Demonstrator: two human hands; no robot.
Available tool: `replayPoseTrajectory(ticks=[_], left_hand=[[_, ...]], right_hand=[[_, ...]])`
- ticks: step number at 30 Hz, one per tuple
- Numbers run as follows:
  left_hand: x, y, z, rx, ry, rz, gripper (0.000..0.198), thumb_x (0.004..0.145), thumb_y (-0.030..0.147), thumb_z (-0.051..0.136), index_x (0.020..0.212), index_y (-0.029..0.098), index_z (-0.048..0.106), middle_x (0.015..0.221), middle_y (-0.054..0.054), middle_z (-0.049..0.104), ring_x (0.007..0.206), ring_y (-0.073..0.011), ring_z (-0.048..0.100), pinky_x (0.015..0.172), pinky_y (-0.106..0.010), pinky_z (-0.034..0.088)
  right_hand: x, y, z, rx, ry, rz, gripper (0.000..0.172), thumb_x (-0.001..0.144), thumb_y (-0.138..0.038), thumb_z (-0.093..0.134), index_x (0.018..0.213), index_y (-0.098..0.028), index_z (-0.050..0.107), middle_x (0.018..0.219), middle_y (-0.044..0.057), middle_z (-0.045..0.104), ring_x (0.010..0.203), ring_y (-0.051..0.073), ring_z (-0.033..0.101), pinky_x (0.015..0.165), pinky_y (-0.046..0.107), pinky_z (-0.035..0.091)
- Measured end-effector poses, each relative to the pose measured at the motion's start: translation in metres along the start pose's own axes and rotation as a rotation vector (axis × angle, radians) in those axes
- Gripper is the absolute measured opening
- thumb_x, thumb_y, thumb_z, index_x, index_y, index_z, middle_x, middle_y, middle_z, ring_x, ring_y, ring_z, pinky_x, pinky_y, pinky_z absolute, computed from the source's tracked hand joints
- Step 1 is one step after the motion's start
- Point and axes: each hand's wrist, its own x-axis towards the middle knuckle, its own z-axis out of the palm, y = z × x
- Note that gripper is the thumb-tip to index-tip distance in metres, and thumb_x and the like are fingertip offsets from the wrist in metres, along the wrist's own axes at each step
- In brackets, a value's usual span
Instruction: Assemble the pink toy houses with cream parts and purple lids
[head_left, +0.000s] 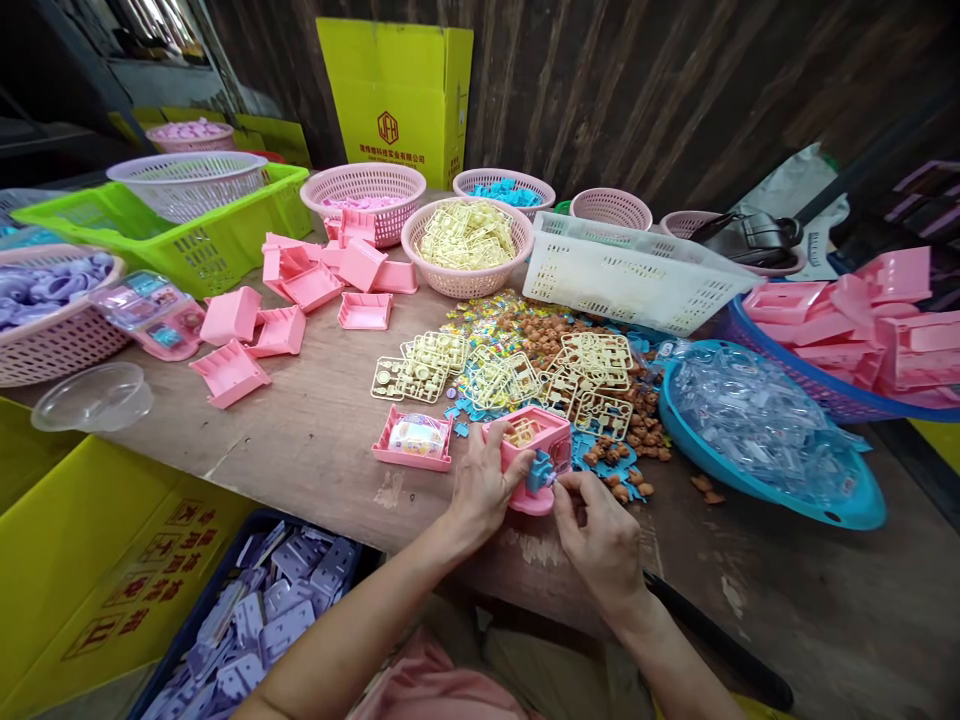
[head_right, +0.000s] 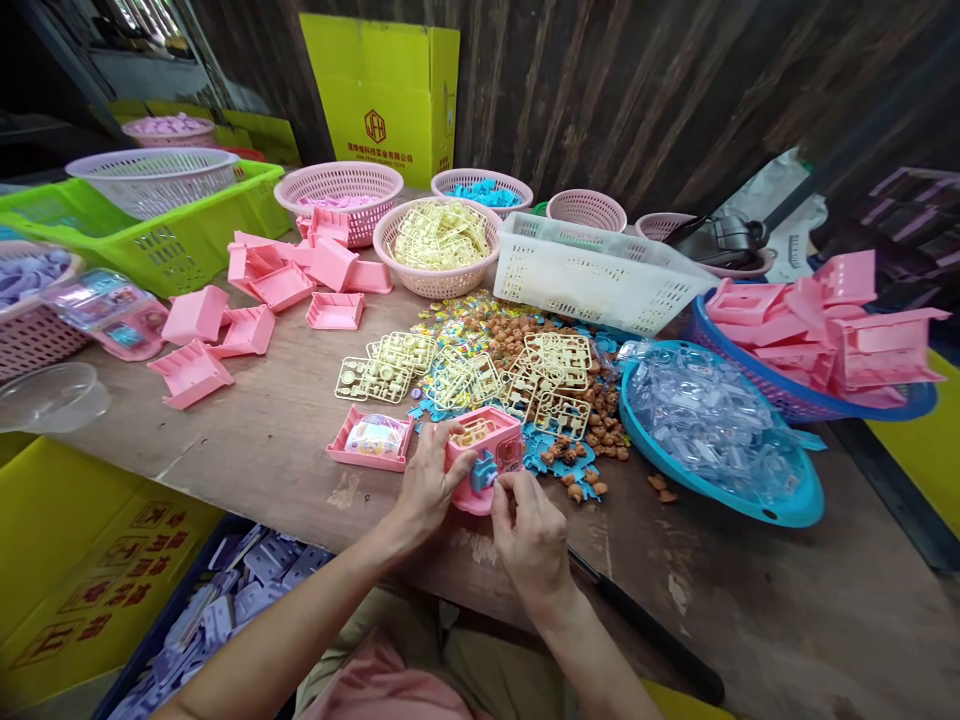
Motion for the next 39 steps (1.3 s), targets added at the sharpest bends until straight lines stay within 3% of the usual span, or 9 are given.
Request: replayPoseTrajectory(ticks=[14,22,24,30,32,37,39], left_hand=[[0.001,-0.001,-0.001,-0.012,0.001,-0.011,0.038,0.087,0.051,0.041,0.112,0.024,0.048,0.099,-0.004,0.044,0.089,-0.0194,0.052,0.082,-0.035,0.045],[0.002,0.005,-0.005,0.053,-0.065,-0.039,0.037,0.087,0.05,0.04,0.112,0.024,0.048,0.102,-0.005,0.043,0.091,-0.0213,0.053,0.081,-0.036,0.046],[0.002,0.007,-0.004,0.075,-0.063,-0.04,0.038,0.088,0.051,0.038,0.113,0.024,0.047,0.101,-0.005,0.043,0.09,-0.0213,0.053,0.081,-0.036,0.046],[0.004,0.013,-0.002,0.165,-0.067,-0.042,0.048,0.087,0.057,0.033,0.116,0.022,0.048,0.1,-0.007,0.042,0.088,-0.0237,0.055,0.075,-0.036,0.047],[0.005,0.016,-0.002,0.192,-0.078,-0.039,0.05,0.086,0.058,0.031,0.116,0.022,0.048,0.1,-0.007,0.042,0.087,-0.0241,0.056,0.073,-0.036,0.047],[0.008,0.02,-0.004,0.228,-0.114,-0.049,0.051,0.086,0.06,0.03,0.118,0.024,0.046,0.101,-0.006,0.042,0.085,-0.0228,0.057,0.073,-0.036,0.048],[0.008,0.02,-0.005,0.229,-0.114,-0.048,0.05,0.086,0.06,0.029,0.118,0.024,0.046,0.101,-0.006,0.042,0.085,-0.0228,0.057,0.074,-0.037,0.048]], right_hand=[[0.005,-0.001,-0.003,-0.004,-0.028,-0.034,0.015,0.09,-0.019,0.042,0.077,-0.021,0.048,0.064,-0.001,0.058,0.056,0.013,0.057,0.054,0.024,0.042],[0.016,0.012,-0.008,-0.116,-0.101,-0.394,0.016,0.09,-0.012,0.04,0.083,-0.018,0.053,0.066,0.003,0.059,0.062,0.015,0.057,0.061,0.026,0.045],[0.018,0.014,-0.009,-0.087,-0.091,-0.381,0.015,0.09,-0.013,0.04,0.084,-0.018,0.053,0.066,0.002,0.06,0.061,0.014,0.058,0.059,0.025,0.045],[0.006,0.007,-0.004,0.012,-0.014,-0.023,0.011,0.09,-0.02,0.046,0.08,-0.02,0.05,0.063,-0.002,0.06,0.052,0.01,0.057,0.052,0.02,0.044],[0.002,0.008,-0.002,-0.02,0.033,-0.039,0.01,0.09,-0.019,0.046,0.08,-0.02,0.049,0.063,-0.002,0.059,0.052,0.01,0.056,0.053,0.021,0.043],[0.006,0.019,-0.002,-0.071,0.011,-0.27,0.01,0.089,-0.013,0.043,0.085,-0.019,0.049,0.067,0.0,0.06,0.059,0.011,0.058,0.057,0.022,0.044],[0.008,0.019,-0.001,-0.051,0.013,-0.267,0.01,0.09,-0.014,0.043,0.084,-0.019,0.049,0.067,0.0,0.06,0.059,0.011,0.058,0.058,0.022,0.045]])
